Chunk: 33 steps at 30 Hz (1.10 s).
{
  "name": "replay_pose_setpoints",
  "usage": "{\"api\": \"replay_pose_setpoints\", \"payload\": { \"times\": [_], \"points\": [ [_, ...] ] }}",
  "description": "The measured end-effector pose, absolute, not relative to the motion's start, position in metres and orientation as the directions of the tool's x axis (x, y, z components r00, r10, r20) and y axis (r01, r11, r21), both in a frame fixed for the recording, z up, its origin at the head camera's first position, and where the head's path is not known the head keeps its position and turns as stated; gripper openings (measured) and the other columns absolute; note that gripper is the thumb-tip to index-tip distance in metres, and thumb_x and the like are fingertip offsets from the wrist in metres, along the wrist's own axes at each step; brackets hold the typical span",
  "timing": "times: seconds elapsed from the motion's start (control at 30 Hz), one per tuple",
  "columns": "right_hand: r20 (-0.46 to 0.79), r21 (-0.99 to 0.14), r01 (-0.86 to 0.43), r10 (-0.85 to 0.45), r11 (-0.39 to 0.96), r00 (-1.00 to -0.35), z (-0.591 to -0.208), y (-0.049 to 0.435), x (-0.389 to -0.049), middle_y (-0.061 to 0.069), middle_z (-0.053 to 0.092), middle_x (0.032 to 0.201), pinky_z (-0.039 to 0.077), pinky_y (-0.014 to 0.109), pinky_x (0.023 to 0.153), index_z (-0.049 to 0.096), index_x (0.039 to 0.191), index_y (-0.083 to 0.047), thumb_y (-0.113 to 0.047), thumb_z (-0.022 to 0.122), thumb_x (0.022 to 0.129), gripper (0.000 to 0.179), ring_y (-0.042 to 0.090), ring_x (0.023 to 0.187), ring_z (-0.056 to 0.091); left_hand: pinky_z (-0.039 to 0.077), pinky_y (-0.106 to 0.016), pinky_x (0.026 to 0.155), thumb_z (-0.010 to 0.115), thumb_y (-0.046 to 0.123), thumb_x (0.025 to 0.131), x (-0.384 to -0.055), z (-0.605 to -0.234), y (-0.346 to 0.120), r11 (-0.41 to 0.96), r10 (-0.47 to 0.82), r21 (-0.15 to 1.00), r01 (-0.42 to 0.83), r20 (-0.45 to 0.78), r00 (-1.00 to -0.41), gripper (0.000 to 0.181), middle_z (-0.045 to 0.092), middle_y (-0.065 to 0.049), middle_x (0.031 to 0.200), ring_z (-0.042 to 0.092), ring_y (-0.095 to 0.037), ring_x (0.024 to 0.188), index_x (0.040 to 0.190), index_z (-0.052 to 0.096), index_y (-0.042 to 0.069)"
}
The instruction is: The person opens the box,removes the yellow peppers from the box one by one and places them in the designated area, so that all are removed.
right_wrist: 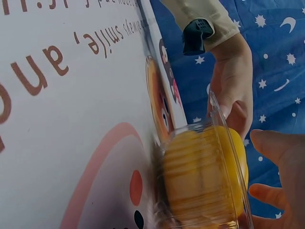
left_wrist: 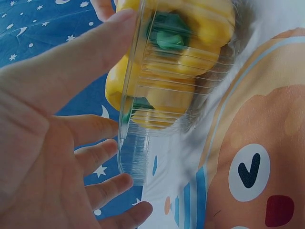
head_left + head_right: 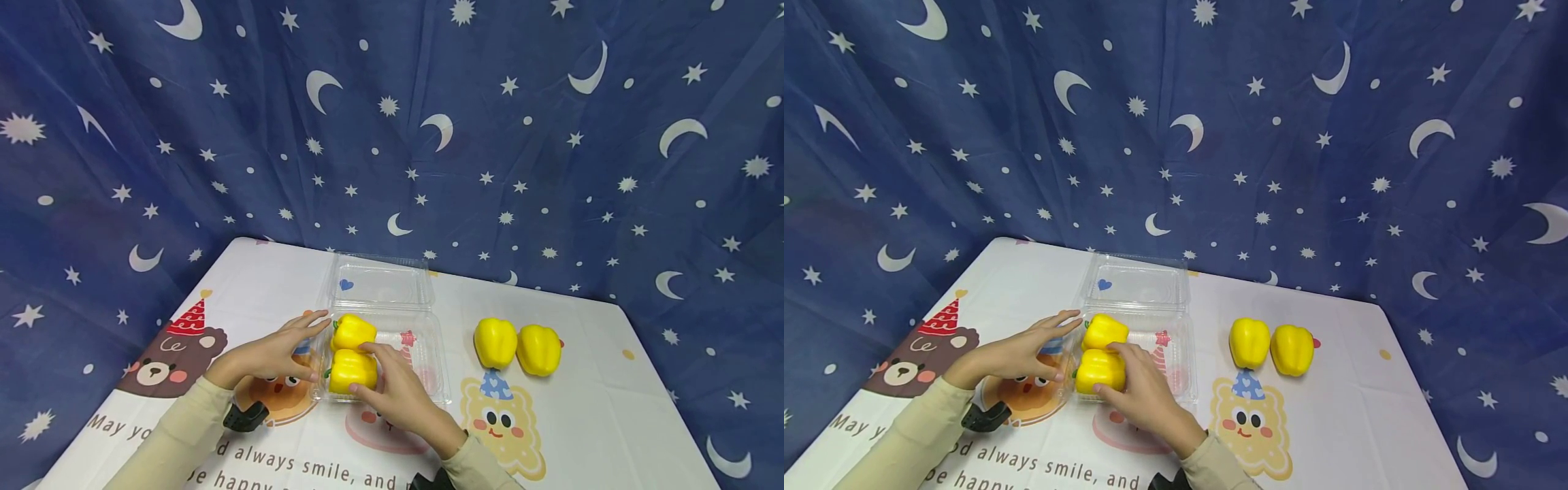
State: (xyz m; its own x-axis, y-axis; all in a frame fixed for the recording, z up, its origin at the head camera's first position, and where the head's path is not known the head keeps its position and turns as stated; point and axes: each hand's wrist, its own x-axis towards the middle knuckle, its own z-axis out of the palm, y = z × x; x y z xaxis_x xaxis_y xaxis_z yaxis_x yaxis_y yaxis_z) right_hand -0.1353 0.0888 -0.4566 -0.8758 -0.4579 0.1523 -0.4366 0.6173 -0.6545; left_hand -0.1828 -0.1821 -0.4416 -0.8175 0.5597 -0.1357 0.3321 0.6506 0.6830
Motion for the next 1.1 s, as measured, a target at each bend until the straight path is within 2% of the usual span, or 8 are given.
{"api": "replay_pose_setpoints", "payload": {
  "times": [0.43, 1.1],
  "points": [
    [0.140, -0.633, -0.446, -0.474, 0.632, -0.869, -0.4560, 0.0855, -0.1368, -0.001, 0.061, 0.135, 0.053, 0.038, 0.097, 0.052, 0.140, -0.018, -0.038, 0.076, 0.089, 0.060, 0.013, 0.111, 0.059, 0.018, -0.080, 0.113, 0.085, 0.036, 0.080, -0.1818, -0.4383, -0.1820, 0.655, 0.554, 0.682, 0.326, -0.140, -0.821, 0.100, 0.013, -0.019, 0.170, 0.005, -0.053, 0.154, 0.159, 0.031, 0.006],
    [0.119, -0.611, -0.450, -0.487, 0.651, -0.865, -0.4574, 0.0848, -0.1389, 0.000, 0.061, 0.136, 0.052, 0.039, 0.101, 0.053, 0.139, -0.016, -0.036, 0.078, 0.087, 0.062, 0.014, 0.117, 0.060, 0.017, -0.080, 0.113, 0.085, 0.037, 0.081, -0.1818, -0.4391, -0.1820, 0.650, 0.557, 0.689, 0.321, -0.144, -0.818, 0.100, 0.012, -0.019, 0.170, 0.004, -0.053, 0.154, 0.159, 0.030, 0.007]
  ]
}}
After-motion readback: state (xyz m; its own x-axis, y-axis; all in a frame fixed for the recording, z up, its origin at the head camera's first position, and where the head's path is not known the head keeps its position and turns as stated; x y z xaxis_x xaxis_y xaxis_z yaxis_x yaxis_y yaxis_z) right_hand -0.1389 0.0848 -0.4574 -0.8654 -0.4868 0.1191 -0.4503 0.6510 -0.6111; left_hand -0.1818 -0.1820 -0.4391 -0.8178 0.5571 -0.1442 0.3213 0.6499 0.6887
